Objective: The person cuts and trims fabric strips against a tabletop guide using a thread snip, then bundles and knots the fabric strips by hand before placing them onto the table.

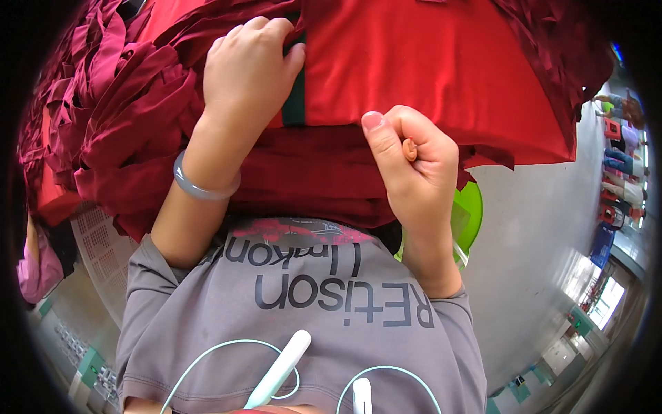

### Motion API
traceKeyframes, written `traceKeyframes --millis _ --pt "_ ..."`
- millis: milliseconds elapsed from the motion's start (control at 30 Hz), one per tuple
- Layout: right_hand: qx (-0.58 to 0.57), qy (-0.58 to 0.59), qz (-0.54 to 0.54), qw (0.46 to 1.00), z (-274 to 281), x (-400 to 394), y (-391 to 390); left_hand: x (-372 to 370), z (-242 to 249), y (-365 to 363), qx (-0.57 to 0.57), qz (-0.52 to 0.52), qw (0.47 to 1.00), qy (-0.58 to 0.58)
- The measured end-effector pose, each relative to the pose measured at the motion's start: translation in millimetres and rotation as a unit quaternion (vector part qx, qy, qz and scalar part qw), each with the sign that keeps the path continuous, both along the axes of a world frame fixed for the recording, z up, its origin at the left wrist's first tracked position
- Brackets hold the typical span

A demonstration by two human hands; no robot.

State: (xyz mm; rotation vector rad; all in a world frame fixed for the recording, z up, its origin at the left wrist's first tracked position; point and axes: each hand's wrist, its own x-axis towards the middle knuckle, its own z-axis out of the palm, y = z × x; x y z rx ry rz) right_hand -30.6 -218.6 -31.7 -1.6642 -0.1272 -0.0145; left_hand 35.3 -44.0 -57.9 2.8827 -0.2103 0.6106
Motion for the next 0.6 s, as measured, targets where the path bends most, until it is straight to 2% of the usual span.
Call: traceKeyframes --millis 67,100,133,167,200,233,300,333,400,433,467,500,533,567,600 --pt "0.004 -0.001 -0.012 1.000 -2.4 1.6 -7.1 -0.5 3.4 3.6 -0.097 -0.029 0.994 0.045" --pt "-0.005 0.014 -0.007 1.000 -3.5 2.8 -11.0 -4.8 9.1 2.6 -0.163 -0.061 0.985 0.016" --pt "-0.013 0.029 -0.002 1.000 -4.5 4.6 -14.3 -9.3 15.5 2.9 -0.163 -0.061 0.985 0.016" --pt "-0.012 0.028 -0.002 1.000 -2.8 5.4 -6.6 -17.4 25.5 12.6 -0.303 -0.096 0.944 0.087" --pt "0.066 0.100 0.035 0.992 -3.0 11.5 -0.9 -23.4 34.7 17.0 -0.435 -0.130 0.878 0.154" --pt "0.144 0.169 0.071 0.972 -2.7 18.4 6.8 -31.7 46.1 23.3 -0.501 -0.150 0.830 0.193" --pt "0.274 0.328 0.109 0.898 2.4 37.4 30.7 -49.8 62.5 33.9 -0.611 -0.183 0.724 0.262" --pt "0.274 0.325 0.107 0.899 4.0 46.0 39.7 -57.9 66.3 37.9 -0.656 -0.191 0.669 0.293" --pt "0.481 0.392 0.197 0.759 3.7 66.7 52.0 -69.4 73.4 48.4 -0.595 -0.166 0.707 0.345" --pt "0.480 0.391 0.197 0.760 -17.8 85.4 39.1 -73.9 61.5 55.3 -0.504 -0.195 0.806 0.241" --pt "0.537 0.276 0.270 0.750 -53.6 106.5 12.9 -79.5 66.0 56.8 -0.501 -0.114 0.828 0.225" --pt "0.582 0.156 0.339 0.723 -70.8 118.8 -8.2 -83.6 68.3 59.2 -0.545 -0.057 0.815 0.187" --pt "0.600 0.145 0.277 0.736 -40.4 121.8 -16.1 -86.6 69.6 61.4 -0.586 0.000 0.797 0.147" --pt "0.615 0.134 0.215 0.747 -8.3 124.6 -22.2 -90.2 70.8 70.4 -0.580 -0.007 0.805 0.122" --pt "0.644 0.131 0.247 0.712 -2.8 130.2 -39.5 -93.5 71.2 81.2 -0.574 -0.014 0.813 0.097"
